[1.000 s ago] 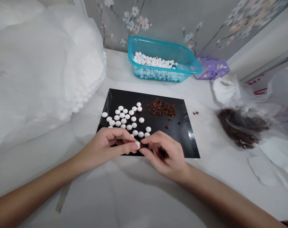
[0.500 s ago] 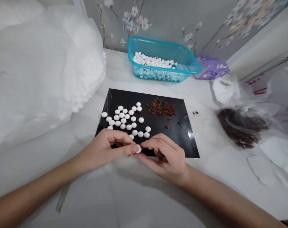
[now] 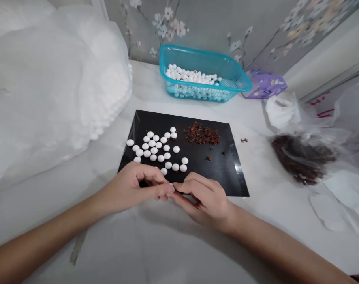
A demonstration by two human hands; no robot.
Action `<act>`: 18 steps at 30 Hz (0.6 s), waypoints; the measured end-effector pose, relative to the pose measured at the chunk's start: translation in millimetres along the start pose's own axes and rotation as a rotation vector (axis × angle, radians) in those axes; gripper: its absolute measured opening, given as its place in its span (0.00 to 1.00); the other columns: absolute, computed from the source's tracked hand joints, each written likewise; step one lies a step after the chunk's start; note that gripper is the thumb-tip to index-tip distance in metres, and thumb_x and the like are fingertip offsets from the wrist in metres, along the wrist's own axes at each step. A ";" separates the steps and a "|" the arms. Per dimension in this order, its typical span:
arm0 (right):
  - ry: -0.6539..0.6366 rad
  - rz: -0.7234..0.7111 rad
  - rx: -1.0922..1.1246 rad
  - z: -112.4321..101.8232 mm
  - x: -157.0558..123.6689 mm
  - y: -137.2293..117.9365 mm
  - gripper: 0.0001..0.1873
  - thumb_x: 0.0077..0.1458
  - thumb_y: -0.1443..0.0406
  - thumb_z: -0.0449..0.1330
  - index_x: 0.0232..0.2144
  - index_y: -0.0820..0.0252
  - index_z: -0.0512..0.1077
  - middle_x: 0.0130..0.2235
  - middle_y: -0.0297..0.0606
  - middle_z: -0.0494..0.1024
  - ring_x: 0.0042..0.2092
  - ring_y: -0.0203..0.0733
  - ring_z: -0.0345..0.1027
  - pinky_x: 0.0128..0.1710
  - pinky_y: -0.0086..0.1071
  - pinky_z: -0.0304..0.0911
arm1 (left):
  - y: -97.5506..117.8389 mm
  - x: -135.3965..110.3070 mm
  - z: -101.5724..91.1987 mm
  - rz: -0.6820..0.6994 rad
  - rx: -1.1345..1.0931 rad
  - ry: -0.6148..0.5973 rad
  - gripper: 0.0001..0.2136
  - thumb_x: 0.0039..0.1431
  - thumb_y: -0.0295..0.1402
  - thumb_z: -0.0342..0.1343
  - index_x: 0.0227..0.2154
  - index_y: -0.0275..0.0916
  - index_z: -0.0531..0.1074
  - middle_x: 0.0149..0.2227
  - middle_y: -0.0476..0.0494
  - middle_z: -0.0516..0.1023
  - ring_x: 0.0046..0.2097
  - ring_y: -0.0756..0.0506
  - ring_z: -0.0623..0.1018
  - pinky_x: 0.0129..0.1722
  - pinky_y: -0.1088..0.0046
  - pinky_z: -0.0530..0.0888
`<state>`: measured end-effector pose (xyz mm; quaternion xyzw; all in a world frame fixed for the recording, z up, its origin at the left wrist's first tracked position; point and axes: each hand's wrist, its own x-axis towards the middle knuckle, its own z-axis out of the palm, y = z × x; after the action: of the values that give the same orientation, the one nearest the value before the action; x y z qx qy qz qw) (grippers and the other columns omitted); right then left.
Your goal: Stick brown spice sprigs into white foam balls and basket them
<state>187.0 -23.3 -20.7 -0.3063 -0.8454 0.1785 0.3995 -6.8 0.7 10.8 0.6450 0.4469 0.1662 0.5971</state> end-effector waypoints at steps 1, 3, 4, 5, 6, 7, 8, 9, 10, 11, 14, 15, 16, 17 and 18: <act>-0.013 -0.006 -0.019 -0.6 0.1 -0.6 0.05 0.53 0.71 0.58 0.32 0.60 0.65 0.25 0.33 0.70 0.25 0.31 0.61 0.21 0.24 0.58 | -0.5 -0.1 0.0 0.012 0.014 -0.002 0.12 0.52 0.39 0.57 0.22 0.36 0.75 0.23 0.48 0.77 0.26 0.53 0.73 0.25 0.82 0.67; -0.050 -0.022 -0.065 -3.9 1.4 -1.4 0.03 0.54 0.70 0.57 0.32 0.60 0.66 0.25 0.34 0.70 0.25 0.31 0.61 0.21 0.25 0.58 | -2.0 -0.2 0.6 0.052 0.048 -0.010 0.12 0.53 0.39 0.56 0.22 0.36 0.75 0.22 0.49 0.77 0.26 0.53 0.73 0.25 0.82 0.66; -0.076 -0.029 -0.071 -7.0 2.6 -1.1 0.02 0.54 0.69 0.57 0.32 0.60 0.66 0.25 0.34 0.71 0.25 0.31 0.62 0.20 0.25 0.58 | -2.8 -0.3 0.9 0.073 0.072 -0.016 0.13 0.53 0.39 0.55 0.22 0.36 0.75 0.22 0.50 0.77 0.25 0.54 0.72 0.24 0.83 0.65; -0.103 -0.035 -0.058 -11.0 4.4 0.2 0.04 0.54 0.67 0.58 0.33 0.60 0.66 0.26 0.34 0.71 0.25 0.32 0.62 0.20 0.25 0.58 | -3.8 -0.4 1.1 0.095 0.106 -0.015 0.13 0.53 0.40 0.55 0.22 0.37 0.75 0.21 0.50 0.76 0.24 0.54 0.71 0.22 0.83 0.64; -0.118 -0.031 -0.035 -16.0 6.7 2.7 0.05 0.53 0.65 0.59 0.33 0.61 0.66 0.27 0.35 0.72 0.25 0.31 0.62 0.21 0.25 0.58 | -4.9 -0.7 0.9 0.123 0.157 -0.004 0.12 0.53 0.40 0.55 0.23 0.37 0.76 0.21 0.51 0.76 0.22 0.55 0.69 0.21 0.83 0.63; -0.114 -0.013 -0.011 -21.8 9.4 6.6 0.07 0.52 0.64 0.59 0.34 0.61 0.66 0.27 0.35 0.72 0.25 0.31 0.62 0.21 0.25 0.58 | -6.2 -1.1 0.2 0.161 0.230 0.018 0.12 0.53 0.40 0.55 0.25 0.38 0.76 0.20 0.52 0.75 0.21 0.56 0.68 0.20 0.83 0.62; -0.094 0.028 0.000 -27.9 12.3 11.6 0.07 0.52 0.63 0.59 0.33 0.61 0.67 0.27 0.35 0.71 0.24 0.31 0.60 0.20 0.25 0.57 | -7.8 -1.6 -1.1 0.208 0.322 0.051 0.11 0.53 0.40 0.55 0.27 0.39 0.77 0.21 0.52 0.75 0.20 0.56 0.67 0.20 0.83 0.61; -0.045 0.097 -0.024 -34.1 15.2 17.7 0.06 0.52 0.64 0.59 0.31 0.60 0.67 0.25 0.34 0.69 0.23 0.30 0.58 0.20 0.26 0.56 | -9.8 -2.2 -3.0 0.259 0.426 0.086 0.10 0.54 0.39 0.55 0.30 0.40 0.77 0.21 0.53 0.75 0.20 0.56 0.67 0.21 0.83 0.61; 0.005 0.175 -0.072 -40.1 18.0 24.3 0.04 0.52 0.64 0.58 0.29 0.60 0.67 0.24 0.32 0.67 0.22 0.30 0.56 0.20 0.26 0.54 | -12.2 -2.7 -5.3 0.311 0.536 0.125 0.09 0.54 0.38 0.55 0.32 0.41 0.77 0.21 0.53 0.75 0.21 0.56 0.67 0.22 0.82 0.62; 0.048 0.277 -0.136 -45.4 20.4 30.8 0.05 0.53 0.65 0.57 0.27 0.60 0.66 0.23 0.32 0.66 0.21 0.29 0.55 0.19 0.26 0.53 | -14.9 -3.2 -7.8 0.359 0.640 0.160 0.09 0.55 0.37 0.54 0.34 0.42 0.77 0.21 0.54 0.75 0.21 0.56 0.68 0.24 0.82 0.63; 0.054 0.618 -0.350 -55.9 24.4 45.3 0.12 0.52 0.60 0.56 0.20 0.59 0.62 0.18 0.30 0.64 0.19 0.30 0.53 0.20 0.27 0.51 | -22.6 -3.6 -13.9 0.491 0.895 0.267 0.09 0.57 0.34 0.52 0.39 0.43 0.75 0.22 0.54 0.75 0.22 0.56 0.70 0.24 0.80 0.63; 0.015 0.714 -0.411 -57.4 24.7 47.3 0.15 0.51 0.58 0.56 0.19 0.58 0.60 0.17 0.30 0.63 0.19 0.31 0.53 0.20 0.28 0.51 | -24.2 -3.5 -15.1 0.546 0.971 0.306 0.10 0.58 0.33 0.52 0.40 0.43 0.75 0.22 0.54 0.76 0.22 0.56 0.71 0.23 0.80 0.62; -0.038 0.791 -0.462 -57.9 24.6 47.9 0.17 0.51 0.56 0.56 0.18 0.58 0.59 0.16 0.29 0.62 0.18 0.32 0.53 0.21 0.28 0.51 | -24.9 -3.4 -16.1 0.602 1.034 0.340 0.09 0.58 0.32 0.52 0.40 0.43 0.74 0.22 0.54 0.76 0.22 0.55 0.71 0.23 0.79 0.62; -0.100 0.846 -0.502 -57.8 24.3 47.4 0.18 0.51 0.55 0.55 0.17 0.58 0.57 0.15 0.29 0.61 0.18 0.32 0.53 0.21 0.29 0.51 | -24.8 -3.6 -17.2 0.651 1.079 0.369 0.09 0.57 0.31 0.52 0.40 0.43 0.74 0.23 0.55 0.76 0.22 0.55 0.71 0.23 0.79 0.62; -0.155 0.883 -0.536 -57.1 23.7 46.0 0.19 0.51 0.54 0.55 0.17 0.57 0.56 0.15 0.29 0.61 0.18 0.33 0.53 0.21 0.29 0.50 | -24.1 -4.3 -19.0 0.686 1.102 0.395 0.09 0.57 0.31 0.53 0.40 0.42 0.73 0.24 0.55 0.77 0.22 0.55 0.72 0.23 0.79 0.62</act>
<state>237.4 30.1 2.9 -0.7110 -0.6788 0.1297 0.1300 -32.5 6.5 -5.6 0.9181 0.3369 0.2088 0.0018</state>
